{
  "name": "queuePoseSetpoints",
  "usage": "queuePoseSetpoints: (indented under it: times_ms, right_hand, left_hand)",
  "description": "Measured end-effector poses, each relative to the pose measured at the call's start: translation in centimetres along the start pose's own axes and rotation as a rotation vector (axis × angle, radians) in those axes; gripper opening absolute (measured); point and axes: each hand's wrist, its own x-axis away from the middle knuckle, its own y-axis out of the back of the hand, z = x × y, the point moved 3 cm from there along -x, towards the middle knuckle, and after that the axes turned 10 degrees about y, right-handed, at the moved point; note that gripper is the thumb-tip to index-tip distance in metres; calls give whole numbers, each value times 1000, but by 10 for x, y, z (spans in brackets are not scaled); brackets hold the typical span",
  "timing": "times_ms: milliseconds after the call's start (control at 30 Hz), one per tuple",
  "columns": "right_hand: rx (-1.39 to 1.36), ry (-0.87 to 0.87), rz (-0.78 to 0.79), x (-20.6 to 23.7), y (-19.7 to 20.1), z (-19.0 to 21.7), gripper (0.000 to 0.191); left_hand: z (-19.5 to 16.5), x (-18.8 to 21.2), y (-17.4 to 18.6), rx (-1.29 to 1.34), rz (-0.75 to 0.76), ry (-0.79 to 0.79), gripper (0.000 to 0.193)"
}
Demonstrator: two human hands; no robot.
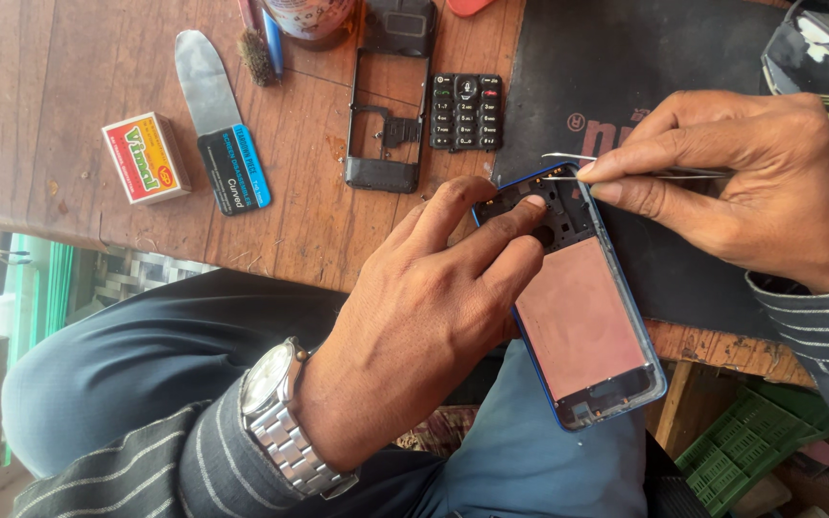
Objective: The person uses tweezers to carefully remove small components from the top edge of a disassembled mobile phone. They hold the phone steady with one hand while manipulating internal parts with the other. The phone remains open on the work surface throughout the clip.
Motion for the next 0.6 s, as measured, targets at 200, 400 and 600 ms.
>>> queuePoseSetpoints:
  times_ms: [200, 400, 600]
  right_hand:
    - [-6, 8, 7, 0, 0, 0, 15]
    - [-9, -4, 17, 1, 0, -2, 14]
    - [12, 16, 29, 0, -1, -3, 14]
  left_hand:
    - [0, 0, -1, -2, -2, 1, 39]
    - [0, 0, -1, -7, -5, 0, 37]
    - [0, 0, -2, -17, 8, 2, 34]
